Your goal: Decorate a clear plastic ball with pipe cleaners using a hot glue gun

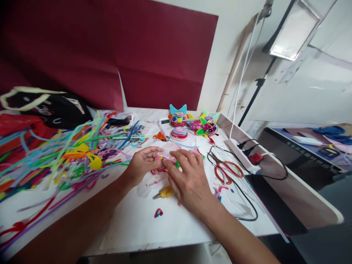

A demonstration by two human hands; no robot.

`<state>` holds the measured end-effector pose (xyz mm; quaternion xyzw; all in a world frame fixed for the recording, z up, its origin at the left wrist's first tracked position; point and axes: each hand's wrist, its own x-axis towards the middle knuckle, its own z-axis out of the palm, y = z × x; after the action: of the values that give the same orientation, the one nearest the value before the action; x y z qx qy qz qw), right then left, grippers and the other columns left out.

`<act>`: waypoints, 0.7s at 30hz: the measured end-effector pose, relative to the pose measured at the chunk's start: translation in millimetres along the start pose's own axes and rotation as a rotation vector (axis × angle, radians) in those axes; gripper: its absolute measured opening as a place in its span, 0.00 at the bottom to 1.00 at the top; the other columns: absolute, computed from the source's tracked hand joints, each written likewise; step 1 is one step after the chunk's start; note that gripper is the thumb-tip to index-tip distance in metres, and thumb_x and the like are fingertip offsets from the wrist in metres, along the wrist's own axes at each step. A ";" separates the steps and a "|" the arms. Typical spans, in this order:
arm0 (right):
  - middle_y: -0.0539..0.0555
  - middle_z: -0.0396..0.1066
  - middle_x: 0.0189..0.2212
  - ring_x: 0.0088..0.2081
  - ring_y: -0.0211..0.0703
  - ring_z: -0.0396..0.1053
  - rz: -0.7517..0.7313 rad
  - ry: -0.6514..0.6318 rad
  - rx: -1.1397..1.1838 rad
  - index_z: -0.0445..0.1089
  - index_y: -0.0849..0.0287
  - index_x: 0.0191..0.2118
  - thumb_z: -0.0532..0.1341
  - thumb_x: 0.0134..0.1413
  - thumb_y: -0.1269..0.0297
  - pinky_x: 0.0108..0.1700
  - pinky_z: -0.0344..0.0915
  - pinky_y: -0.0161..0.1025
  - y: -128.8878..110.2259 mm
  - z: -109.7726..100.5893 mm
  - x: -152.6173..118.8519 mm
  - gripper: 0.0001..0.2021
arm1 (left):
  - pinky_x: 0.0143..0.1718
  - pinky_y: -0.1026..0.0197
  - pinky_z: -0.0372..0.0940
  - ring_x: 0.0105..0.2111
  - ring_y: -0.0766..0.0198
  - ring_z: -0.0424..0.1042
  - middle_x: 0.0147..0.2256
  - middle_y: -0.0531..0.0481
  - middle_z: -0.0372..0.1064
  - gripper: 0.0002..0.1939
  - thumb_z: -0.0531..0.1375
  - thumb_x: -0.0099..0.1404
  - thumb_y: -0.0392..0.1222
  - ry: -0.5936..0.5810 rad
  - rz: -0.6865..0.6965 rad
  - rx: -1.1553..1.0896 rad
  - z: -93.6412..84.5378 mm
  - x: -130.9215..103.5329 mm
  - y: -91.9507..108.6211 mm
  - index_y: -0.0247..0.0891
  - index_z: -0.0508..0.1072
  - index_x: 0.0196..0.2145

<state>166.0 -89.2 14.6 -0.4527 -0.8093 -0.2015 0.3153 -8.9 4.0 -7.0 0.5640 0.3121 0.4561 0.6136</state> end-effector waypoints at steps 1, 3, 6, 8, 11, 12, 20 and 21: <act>0.63 0.70 0.54 0.56 0.56 0.63 -0.002 -0.017 -0.009 0.70 0.59 0.52 0.57 0.64 0.67 0.53 0.60 0.56 0.4 -0.2 1.8 0.13 | 0.18 0.69 0.62 0.18 0.72 0.67 0.23 0.60 0.63 0.24 0.73 0.46 0.43 0.000 0.004 0.014 0.6 -0.3 0.4 0.35 0.74 0.40; 0.62 0.70 0.54 0.55 0.57 0.63 -0.020 -0.053 -0.027 0.71 0.57 0.52 0.57 0.65 0.67 0.52 0.59 0.57 1.4 0.4 3.9 0.13 | 0.19 0.69 0.65 0.19 0.72 0.67 0.23 0.60 0.62 0.23 0.73 0.46 0.43 -0.006 0.006 0.032 1.2 -0.7 0.1 0.35 0.74 0.40; 0.61 0.70 0.54 0.56 0.57 0.63 -0.035 -0.079 -0.053 0.70 0.56 0.53 0.56 0.65 0.67 0.52 0.58 0.57 3.1 3.0 3.7 0.14 | 0.21 0.67 0.68 0.20 0.71 0.67 0.24 0.59 0.61 0.22 0.72 0.47 0.43 -0.015 0.015 0.049 1.0 -0.8 -2.0 0.36 0.75 0.40; 0.61 0.70 0.54 0.56 0.57 0.63 -0.038 -0.084 -0.068 0.70 0.56 0.53 0.56 0.64 0.69 0.53 0.57 0.56 4.0 5.0 2.4 0.14 | 0.21 0.67 0.70 0.21 0.71 0.67 0.24 0.59 0.60 0.21 0.72 0.48 0.43 -0.016 0.023 0.058 0.7 -1.0 -3.3 0.36 0.75 0.40; 0.61 0.70 0.54 0.56 0.57 0.62 -0.056 -0.084 -0.092 0.70 0.56 0.54 0.57 0.63 0.71 0.53 0.57 0.56 5.0 7.7 0.9 0.15 | 0.22 0.67 0.70 0.21 0.72 0.66 0.24 0.59 0.60 0.21 0.71 0.48 0.41 -0.022 0.026 0.062 0.4 -1.5 -3.7 0.36 0.75 0.40; 0.61 0.71 0.54 0.56 0.57 0.63 -0.063 -0.079 -0.101 0.69 0.57 0.54 0.57 0.62 0.71 0.53 0.57 0.56 5.4 8.5 0.5 0.16 | 0.22 0.67 0.70 0.21 0.72 0.65 0.24 0.59 0.60 0.21 0.71 0.47 0.41 -0.023 0.027 0.060 0.4 -1.8 -3.4 0.36 0.75 0.40; 0.62 0.70 0.55 0.57 0.58 0.62 -0.089 -0.065 -0.164 0.68 0.57 0.55 0.57 0.63 0.72 0.52 0.57 0.56 7.6 11.4 -3.2 0.16 | 0.22 0.68 0.70 0.22 0.72 0.66 0.25 0.59 0.61 0.22 0.72 0.47 0.40 -0.034 0.017 0.055 0.3 -2.7 0.7 0.35 0.76 0.41; 0.62 0.70 0.55 0.57 0.58 0.62 -0.091 -0.064 -0.167 0.68 0.57 0.55 0.57 0.63 0.72 0.53 0.57 0.56 7.9 11.6 -3.7 0.16 | 0.23 0.67 0.70 0.22 0.71 0.67 0.25 0.58 0.61 0.22 0.72 0.47 0.40 -0.038 0.015 0.052 0.0 -2.7 0.9 0.35 0.76 0.41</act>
<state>170.4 -80.3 4.0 -0.4464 -0.8191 -0.2678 0.2409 -10.1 1.5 -6.5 0.5906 0.3078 0.4414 0.6013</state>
